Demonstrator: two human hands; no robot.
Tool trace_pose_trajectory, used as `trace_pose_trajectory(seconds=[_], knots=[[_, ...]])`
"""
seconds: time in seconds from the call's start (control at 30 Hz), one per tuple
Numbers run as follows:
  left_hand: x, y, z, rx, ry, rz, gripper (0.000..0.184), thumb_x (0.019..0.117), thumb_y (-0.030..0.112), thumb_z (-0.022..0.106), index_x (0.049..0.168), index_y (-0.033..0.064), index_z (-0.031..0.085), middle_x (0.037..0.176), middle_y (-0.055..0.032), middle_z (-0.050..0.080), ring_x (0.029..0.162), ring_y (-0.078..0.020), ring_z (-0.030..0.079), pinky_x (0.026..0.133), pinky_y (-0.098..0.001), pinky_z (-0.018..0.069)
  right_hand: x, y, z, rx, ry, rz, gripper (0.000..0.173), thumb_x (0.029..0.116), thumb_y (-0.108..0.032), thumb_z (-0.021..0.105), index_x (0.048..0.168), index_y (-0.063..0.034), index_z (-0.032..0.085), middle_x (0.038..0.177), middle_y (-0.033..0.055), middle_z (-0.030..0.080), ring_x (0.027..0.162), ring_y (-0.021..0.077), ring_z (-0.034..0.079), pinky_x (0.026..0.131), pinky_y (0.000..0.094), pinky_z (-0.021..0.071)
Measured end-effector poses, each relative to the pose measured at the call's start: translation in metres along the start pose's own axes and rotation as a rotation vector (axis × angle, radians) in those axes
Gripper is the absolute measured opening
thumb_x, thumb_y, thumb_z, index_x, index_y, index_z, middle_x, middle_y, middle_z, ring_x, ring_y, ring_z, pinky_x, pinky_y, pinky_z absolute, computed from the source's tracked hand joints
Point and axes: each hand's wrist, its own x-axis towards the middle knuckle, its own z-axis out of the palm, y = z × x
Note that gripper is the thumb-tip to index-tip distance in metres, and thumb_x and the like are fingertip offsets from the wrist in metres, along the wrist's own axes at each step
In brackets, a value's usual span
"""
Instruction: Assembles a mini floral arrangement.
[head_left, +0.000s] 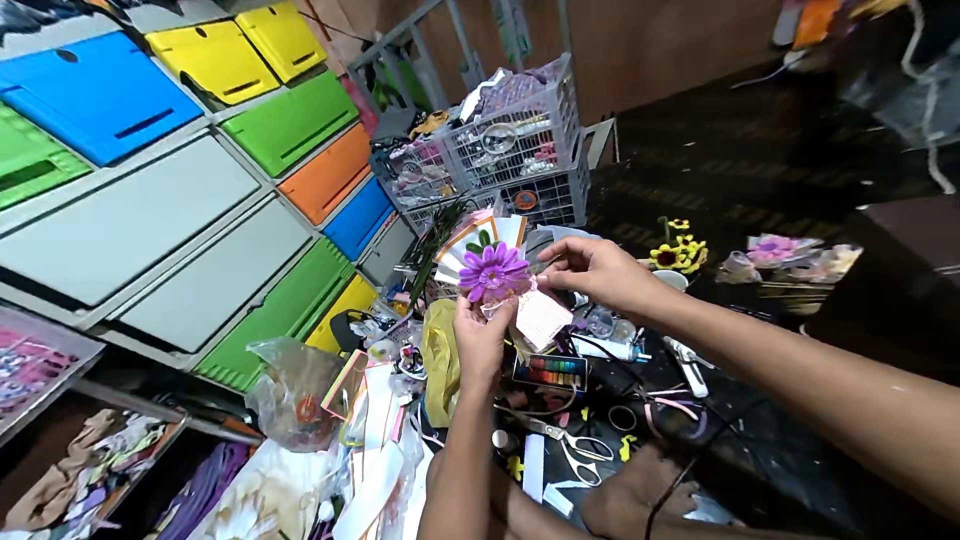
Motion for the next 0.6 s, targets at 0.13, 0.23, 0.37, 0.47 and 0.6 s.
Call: trace_pose_trajectory(seconds=[0.13,0.23,0.37,0.47,0.6], knots=[[0.002,0.004,-0.005,0.068,0.072,0.026,0.038,0.0870,-0.006,0.070,0.122,-0.0016,0.056,0.100,-0.0113,0.070,0.087,-0.0146,0.070,0.079,-0.0309,0.0597,0.003,0.006,-0.007,0.036,0.024,0.173,0.020,0.1046,-0.022,0.060,0.105,-0.0035,0.067,0.085,0.0072,0.068,0.068,0.0116,0.058,0.062,0.0292,0.0488],[0.004,0.005,-0.003,-0.097,0.096,-0.126,0.033,0.0984,-0.002,0.059,0.131,0.0008,0.053,0.106,-0.0122,0.068,0.091,-0.0161,0.069,0.081,-0.0319,0.0584,0.005,0.007,-0.006,0.131,-0.064,0.335,0.032,0.1081,-0.030,0.052,0.105,-0.0021,0.066,0.085,0.0037,0.067,0.068,0.0072,0.060,0.064,0.0246,0.0514],[0.010,-0.008,-0.005,-0.385,0.134,-0.396,0.022,0.1028,0.007,0.053,0.125,0.0036,0.054,0.103,-0.0119,0.067,0.092,-0.0194,0.068,0.081,-0.0352,0.0585,0.003,-0.005,0.003,0.189,-0.147,0.397,0.045,0.1093,-0.040,0.044,0.104,-0.0030,0.068,0.077,0.0007,0.066,0.065,0.0056,0.062,0.061,0.0213,0.0516],[0.008,-0.012,-0.002,-0.411,0.133,-0.434,0.022,0.1022,0.006,0.053,0.124,0.0038,0.053,0.101,-0.0118,0.066,0.089,-0.0188,0.068,0.078,-0.0337,0.0585,0.001,-0.007,0.005,0.178,-0.182,0.364,0.037,0.1082,-0.034,0.051,0.107,-0.0012,0.068,0.082,0.0031,0.069,0.068,0.0061,0.063,0.063,0.0214,0.0519],[0.002,-0.009,0.004,-0.292,0.145,-0.372,0.034,0.0989,0.001,0.059,0.132,0.0044,0.052,0.105,-0.0109,0.067,0.088,-0.0157,0.068,0.076,-0.0292,0.0576,0.000,0.001,0.005,0.117,-0.175,0.333,0.016,0.1010,-0.014,0.065,0.097,0.0014,0.065,0.081,0.0063,0.064,0.066,0.0083,0.059,0.064,0.0236,0.0517]])
